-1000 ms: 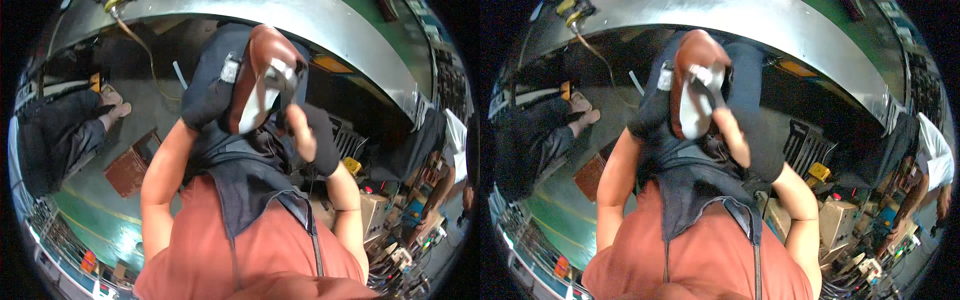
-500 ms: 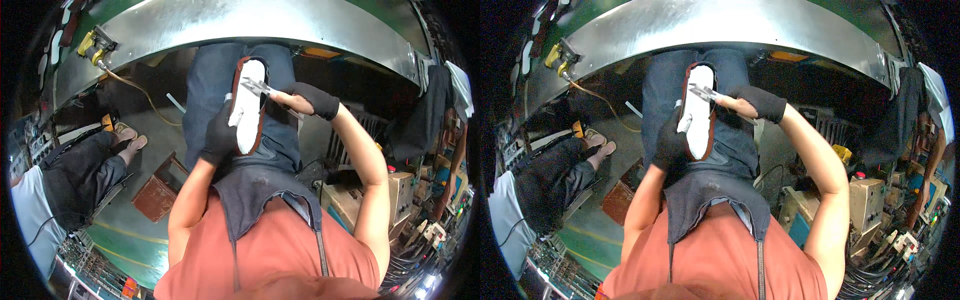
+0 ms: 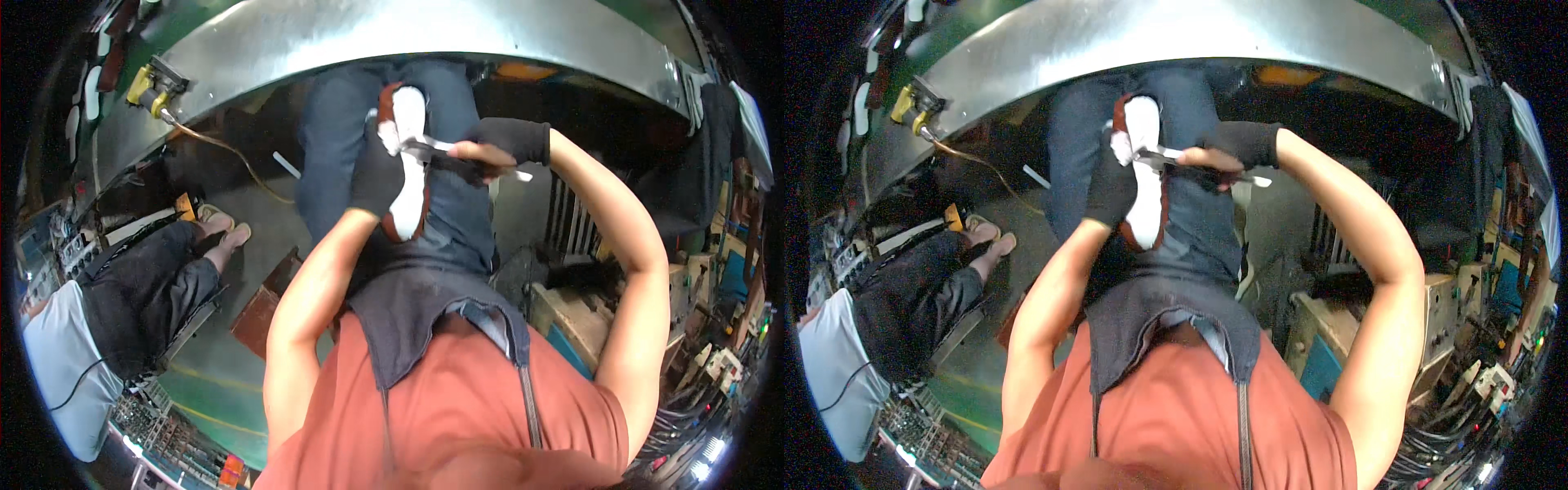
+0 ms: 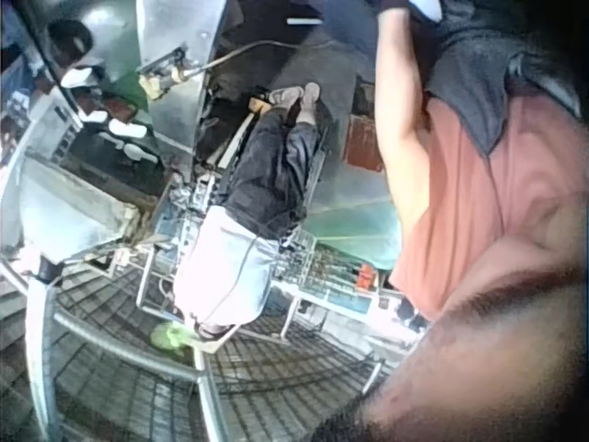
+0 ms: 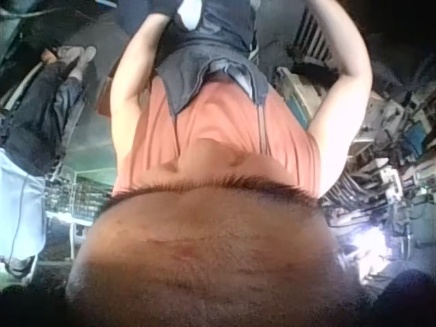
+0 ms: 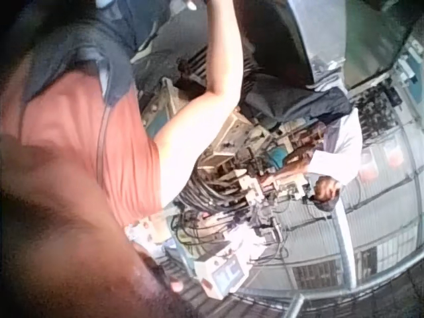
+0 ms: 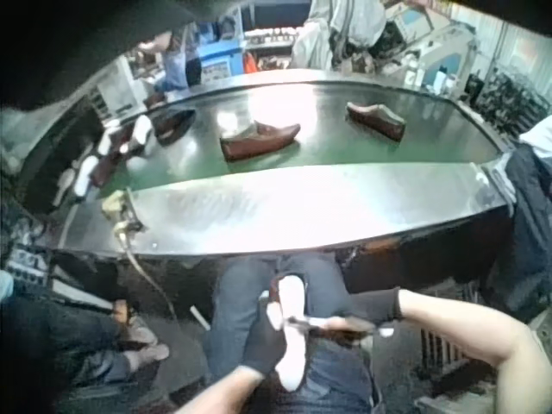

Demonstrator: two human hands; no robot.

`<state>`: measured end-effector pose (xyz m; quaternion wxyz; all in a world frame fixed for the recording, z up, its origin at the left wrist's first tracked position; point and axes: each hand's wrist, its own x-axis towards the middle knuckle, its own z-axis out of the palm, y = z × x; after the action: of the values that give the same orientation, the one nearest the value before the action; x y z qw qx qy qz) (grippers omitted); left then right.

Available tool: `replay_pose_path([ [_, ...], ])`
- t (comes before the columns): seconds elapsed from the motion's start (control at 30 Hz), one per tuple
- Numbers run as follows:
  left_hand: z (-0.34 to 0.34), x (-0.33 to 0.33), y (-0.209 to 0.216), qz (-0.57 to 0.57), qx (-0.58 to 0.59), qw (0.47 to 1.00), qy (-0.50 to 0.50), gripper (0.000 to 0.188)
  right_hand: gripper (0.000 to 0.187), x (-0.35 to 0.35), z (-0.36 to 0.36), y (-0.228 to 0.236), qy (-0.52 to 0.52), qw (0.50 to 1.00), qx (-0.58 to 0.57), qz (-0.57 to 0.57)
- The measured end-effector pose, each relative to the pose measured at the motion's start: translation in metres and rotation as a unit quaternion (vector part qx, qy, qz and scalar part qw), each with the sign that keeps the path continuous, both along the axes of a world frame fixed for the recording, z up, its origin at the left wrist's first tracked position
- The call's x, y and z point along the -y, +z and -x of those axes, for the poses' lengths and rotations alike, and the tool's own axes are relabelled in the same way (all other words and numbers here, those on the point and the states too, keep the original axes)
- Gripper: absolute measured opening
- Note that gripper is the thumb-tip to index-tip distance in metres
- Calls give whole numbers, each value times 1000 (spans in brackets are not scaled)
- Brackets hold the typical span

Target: The person uses a pair of pliers to trim excess white material from the sole of a brown shoe. They repeatedly pick up shoes from a nearby surface, hold them on their lap, and scrape the edges of the soles before placing them back down.

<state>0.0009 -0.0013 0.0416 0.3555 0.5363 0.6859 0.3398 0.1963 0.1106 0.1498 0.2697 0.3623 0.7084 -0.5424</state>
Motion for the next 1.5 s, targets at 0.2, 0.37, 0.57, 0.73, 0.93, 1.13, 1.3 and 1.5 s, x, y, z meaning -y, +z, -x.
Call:
replay_pose_path([
  [0.2,28,-2,-27,-36,104,992,-54,57,36,16,43,60,45,927,-262,-264],
  [0.37,9,75,16,-5,228,973,-44,76,46,73,6,-36,-84,962,-183,-185],
  [0.57,15,124,-29,180,658,725,98,47,56,114,-31,-63,-281,954,-52,86],
  [0.73,-11,96,-45,110,354,925,82,40,53,84,-17,-9,-205,979,-15,8],
  [0.93,1,95,-10,64,343,937,-22,56,39,88,23,39,-84,943,-279,-160],
  [1.13,5,109,-19,97,475,874,-2,73,32,105,4,-1,-45,984,-80,-150],
  [1.3,14,103,39,40,91,993,-62,69,35,117,5,-41,-110,962,-181,-174],
  [1.5,118,79,133,-33,-7,992,-121,56,37,138,-64,-2,-265,937,-119,-195],
])
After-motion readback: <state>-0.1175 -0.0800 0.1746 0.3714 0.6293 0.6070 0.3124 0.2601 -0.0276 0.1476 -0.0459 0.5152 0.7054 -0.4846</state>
